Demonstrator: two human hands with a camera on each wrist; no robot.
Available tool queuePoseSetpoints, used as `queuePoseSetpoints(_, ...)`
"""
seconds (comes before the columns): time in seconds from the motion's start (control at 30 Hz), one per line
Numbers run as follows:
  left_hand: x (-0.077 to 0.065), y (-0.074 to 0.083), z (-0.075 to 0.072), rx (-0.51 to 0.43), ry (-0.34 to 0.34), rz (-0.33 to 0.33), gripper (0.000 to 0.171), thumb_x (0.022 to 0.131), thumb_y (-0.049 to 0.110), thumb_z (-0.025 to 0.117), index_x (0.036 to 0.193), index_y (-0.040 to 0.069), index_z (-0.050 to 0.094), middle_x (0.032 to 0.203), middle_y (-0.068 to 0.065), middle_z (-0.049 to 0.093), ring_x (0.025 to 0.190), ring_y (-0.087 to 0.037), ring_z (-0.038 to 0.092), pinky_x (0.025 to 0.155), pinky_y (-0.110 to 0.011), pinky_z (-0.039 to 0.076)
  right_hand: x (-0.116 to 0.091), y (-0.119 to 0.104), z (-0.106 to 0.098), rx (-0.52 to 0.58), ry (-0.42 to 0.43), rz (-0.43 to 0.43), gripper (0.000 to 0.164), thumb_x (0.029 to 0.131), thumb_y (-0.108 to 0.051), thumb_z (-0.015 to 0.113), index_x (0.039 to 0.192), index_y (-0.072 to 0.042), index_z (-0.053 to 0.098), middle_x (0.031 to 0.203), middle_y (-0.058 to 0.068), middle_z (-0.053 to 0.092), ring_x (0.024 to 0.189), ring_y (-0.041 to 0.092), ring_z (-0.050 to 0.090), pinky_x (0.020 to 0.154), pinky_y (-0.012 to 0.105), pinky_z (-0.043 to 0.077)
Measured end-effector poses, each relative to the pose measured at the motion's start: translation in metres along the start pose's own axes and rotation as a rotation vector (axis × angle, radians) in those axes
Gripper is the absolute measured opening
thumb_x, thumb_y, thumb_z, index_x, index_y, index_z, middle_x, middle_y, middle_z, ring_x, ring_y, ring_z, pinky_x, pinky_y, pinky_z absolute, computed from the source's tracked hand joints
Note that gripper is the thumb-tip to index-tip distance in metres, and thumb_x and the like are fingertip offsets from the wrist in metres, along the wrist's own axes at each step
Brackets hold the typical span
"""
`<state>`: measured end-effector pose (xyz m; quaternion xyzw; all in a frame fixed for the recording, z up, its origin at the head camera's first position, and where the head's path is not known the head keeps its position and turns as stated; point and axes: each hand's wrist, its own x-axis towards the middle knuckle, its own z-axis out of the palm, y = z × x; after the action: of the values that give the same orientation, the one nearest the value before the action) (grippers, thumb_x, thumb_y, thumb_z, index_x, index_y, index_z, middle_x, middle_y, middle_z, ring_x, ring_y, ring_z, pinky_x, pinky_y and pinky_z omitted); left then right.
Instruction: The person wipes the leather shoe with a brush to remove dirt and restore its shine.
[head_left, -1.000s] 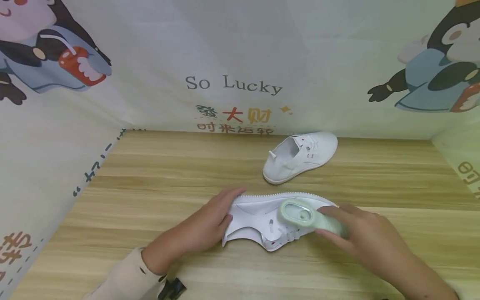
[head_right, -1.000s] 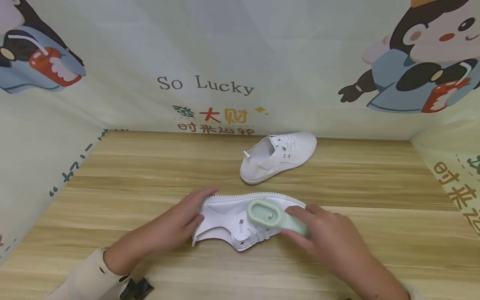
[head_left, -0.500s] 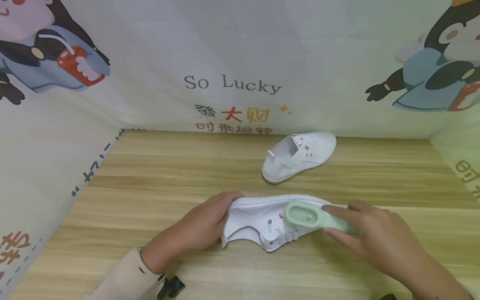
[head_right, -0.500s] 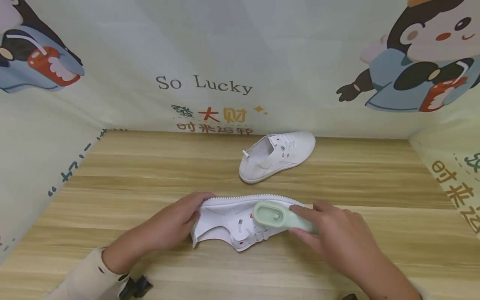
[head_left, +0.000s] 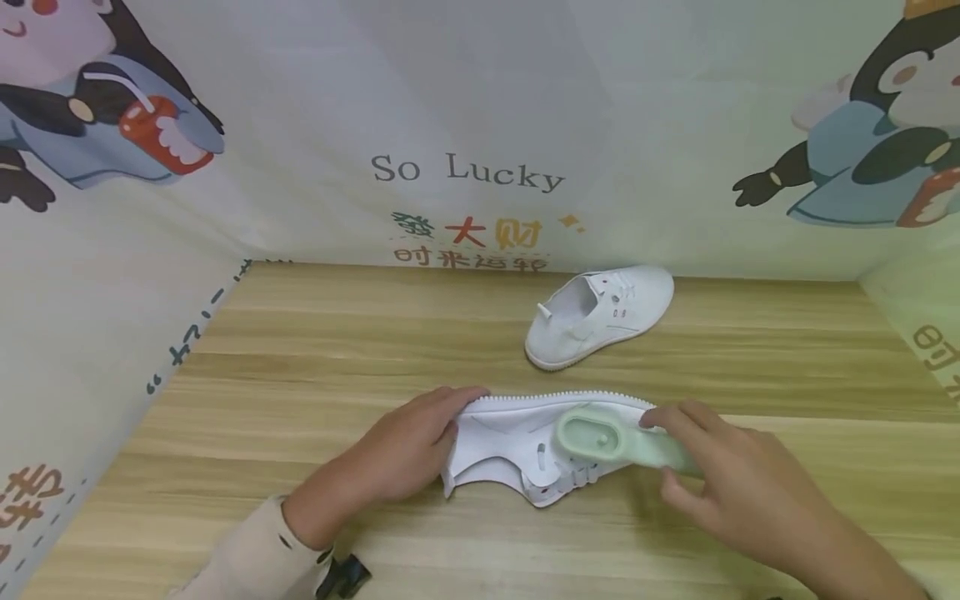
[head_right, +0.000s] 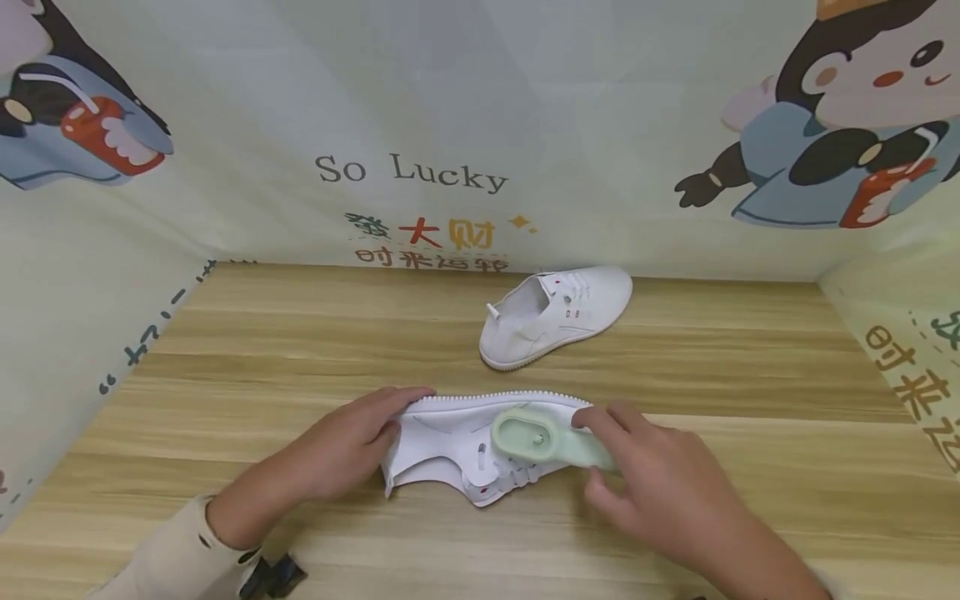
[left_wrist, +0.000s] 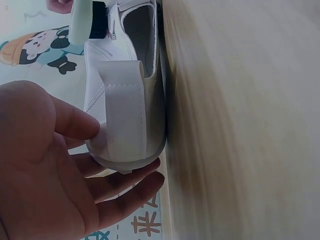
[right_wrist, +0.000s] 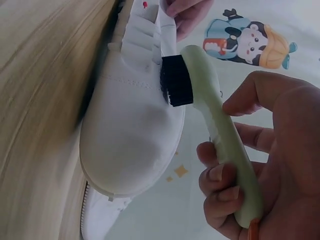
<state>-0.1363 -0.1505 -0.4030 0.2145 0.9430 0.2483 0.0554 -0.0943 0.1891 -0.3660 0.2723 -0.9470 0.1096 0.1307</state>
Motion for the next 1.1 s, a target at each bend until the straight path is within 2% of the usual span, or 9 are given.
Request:
queuePoseSetpoints(0.27, 0.001, 0.000, 0.000, -0.024, 0.013, 0.000, 0.046, 0.102, 0.010, 0.045, 0.147, 0.019, 0.049, 0.142, -0.002, 0.059, 0.135, -0.022, 0.053, 0.112, -0.045, 0.040, 0.001, -0.004, 0.009, 0.068, 0.047, -0.112, 0.043, 0.078, -0.017, 0.078, 0.118, -0.022, 0.066, 0.106, -0.008, 0.060, 0.056, -0.013, 0.033, 0.050, 0.014, 0.035)
queuePoseSetpoints(0.37, 0.001, 0.000, 0.001, -0.020, 0.009, 0.008, 0.046, 0.103, 0.010, 0.045, 0.147, 0.019, 0.049, 0.142, -0.002, 0.059, 0.135, -0.021, 0.053, 0.113, -0.044, 0.040, 0.001, -0.005, 0.013, 0.084, 0.087, -0.157, 0.027, 0.096, -0.035, 0.065, 0.119, -0.021, 0.067, 0.103, -0.010, 0.059, 0.058, -0.013, 0.034, 0.050, 0.011, 0.034)
queuePoseSetpoints(0.43, 0.002, 0.000, 0.001, -0.013, 0.016, 0.016, 0.046, 0.103, 0.010, 0.045, 0.147, 0.018, 0.049, 0.142, -0.003, 0.059, 0.134, -0.022, 0.053, 0.112, -0.044, 0.041, 0.002, -0.006, 0.015, 0.083, 0.114, -0.175, 0.038, 0.103, -0.048, 0.046, 0.119, -0.021, 0.068, 0.102, -0.009, 0.060, 0.059, -0.011, 0.036, 0.050, 0.011, 0.034)
queuePoseSetpoints(0.5, 0.002, 0.000, 0.001, -0.007, 0.023, 0.024, 0.045, 0.103, 0.009, 0.045, 0.147, 0.018, 0.049, 0.141, -0.004, 0.060, 0.133, -0.022, 0.054, 0.111, -0.045, 0.041, 0.002, -0.006, 0.017, 0.078, 0.130, -0.182, 0.057, 0.103, -0.055, 0.026, 0.118, -0.020, 0.069, 0.101, -0.009, 0.061, 0.060, -0.009, 0.038, 0.050, 0.012, 0.034)
queuePoseSetpoints(0.83, 0.001, -0.002, 0.002, -0.021, 0.009, 0.006, 0.045, 0.103, 0.011, 0.044, 0.147, 0.019, 0.049, 0.144, -0.002, 0.057, 0.136, -0.021, 0.051, 0.114, -0.044, 0.039, 0.003, -0.005, 0.015, 0.027, 0.133, -0.182, 0.060, 0.102, -0.056, 0.022, 0.116, -0.022, 0.069, 0.101, -0.007, 0.062, 0.058, -0.007, 0.037, 0.049, 0.013, 0.032)
queuePoseSetpoints(0.9, 0.001, -0.002, 0.002, -0.027, 0.007, 0.004, 0.045, 0.103, 0.010, 0.044, 0.147, 0.019, 0.049, 0.144, -0.002, 0.057, 0.136, -0.021, 0.051, 0.114, -0.044, 0.039, 0.002, -0.004, 0.013, 0.017, 0.124, -0.168, 0.053, 0.103, -0.055, 0.030, 0.117, -0.022, 0.069, 0.103, -0.006, 0.063, 0.059, -0.008, 0.037, 0.049, 0.014, 0.032)
queuePoseSetpoints(1.0, 0.001, -0.002, 0.002, -0.029, 0.000, 0.001, 0.045, 0.103, 0.010, 0.044, 0.147, 0.019, 0.049, 0.144, -0.002, 0.057, 0.136, -0.021, 0.051, 0.114, -0.043, 0.039, 0.000, -0.002, 0.011, 0.000, 0.097, -0.139, 0.030, 0.096, -0.042, 0.062, 0.118, -0.022, 0.068, 0.105, -0.002, 0.065, 0.059, -0.009, 0.038, 0.050, 0.016, 0.035)
queuePoseSetpoints(1.03, 0.001, -0.002, 0.003, -0.027, -0.001, 0.002, 0.045, 0.103, 0.010, 0.044, 0.147, 0.019, 0.049, 0.144, -0.002, 0.057, 0.136, -0.021, 0.051, 0.114, -0.044, 0.039, 0.000, -0.002, 0.010, -0.006, 0.086, -0.126, 0.031, 0.091, -0.035, 0.070, 0.118, -0.022, 0.068, 0.105, -0.002, 0.065, 0.059, -0.009, 0.038, 0.050, 0.017, 0.036)
queuePoseSetpoints(1.1, 0.002, -0.002, 0.003, -0.023, 0.000, 0.004, 0.045, 0.103, 0.010, 0.044, 0.147, 0.019, 0.049, 0.144, -0.002, 0.057, 0.136, -0.021, 0.051, 0.114, -0.044, 0.039, -0.001, -0.001, 0.008, -0.022, 0.069, -0.107, 0.043, 0.077, -0.022, 0.080, 0.118, -0.022, 0.068, 0.105, -0.001, 0.065, 0.058, -0.009, 0.038, 0.050, 0.019, 0.037)
